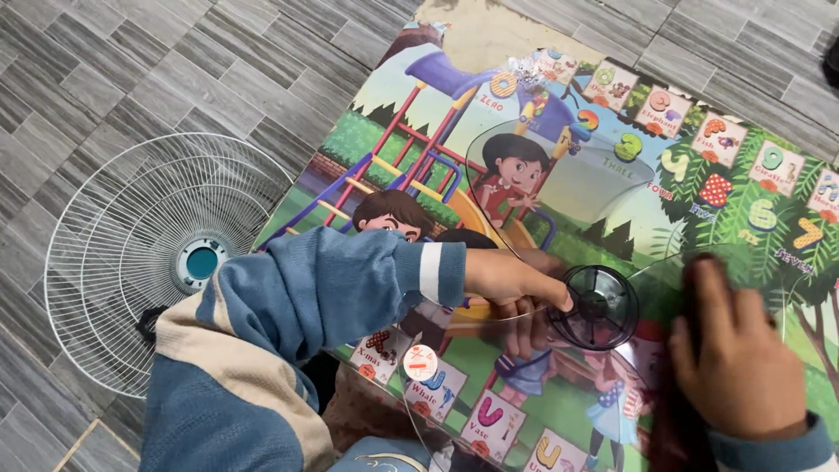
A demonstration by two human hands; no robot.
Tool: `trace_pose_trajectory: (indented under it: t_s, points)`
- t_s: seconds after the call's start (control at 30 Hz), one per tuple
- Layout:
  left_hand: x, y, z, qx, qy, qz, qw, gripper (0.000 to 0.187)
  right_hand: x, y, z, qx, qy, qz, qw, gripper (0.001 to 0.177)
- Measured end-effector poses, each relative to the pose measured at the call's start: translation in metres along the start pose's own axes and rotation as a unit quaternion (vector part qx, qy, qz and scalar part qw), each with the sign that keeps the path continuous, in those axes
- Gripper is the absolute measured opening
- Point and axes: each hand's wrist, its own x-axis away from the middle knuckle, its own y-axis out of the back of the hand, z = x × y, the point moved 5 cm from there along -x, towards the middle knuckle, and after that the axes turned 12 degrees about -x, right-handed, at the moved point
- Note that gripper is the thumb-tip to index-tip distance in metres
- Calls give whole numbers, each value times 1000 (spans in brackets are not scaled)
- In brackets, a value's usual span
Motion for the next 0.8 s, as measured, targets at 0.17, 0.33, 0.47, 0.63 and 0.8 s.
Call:
trace_pose_trajectory:
  t_s: [0.17, 0.33, 0.47, 0.63, 0.8]
  points:
    - [0, -2, 1, -2, -13, -10, 1000, 51, 18, -13, -17, -25, 10, 34, 999, 75]
    - [7, -5, -6, -33, 2, -33, 999, 51, 50, -46, -56, 19, -69, -23, 997, 75]
    - [4, -4, -3, -39, 6, -13, 999, 43, 62, -21, -26, 126, -70, 32, 989, 79]
    - [3, -5, -1, -18, -7, -12, 1000, 42, 79, -3, -16, -108, -33, 83, 990, 81]
    - [9, -9, -9, -20, -25, -40, 999, 45, 143, -54, -58, 27, -101, 18, 994, 88]
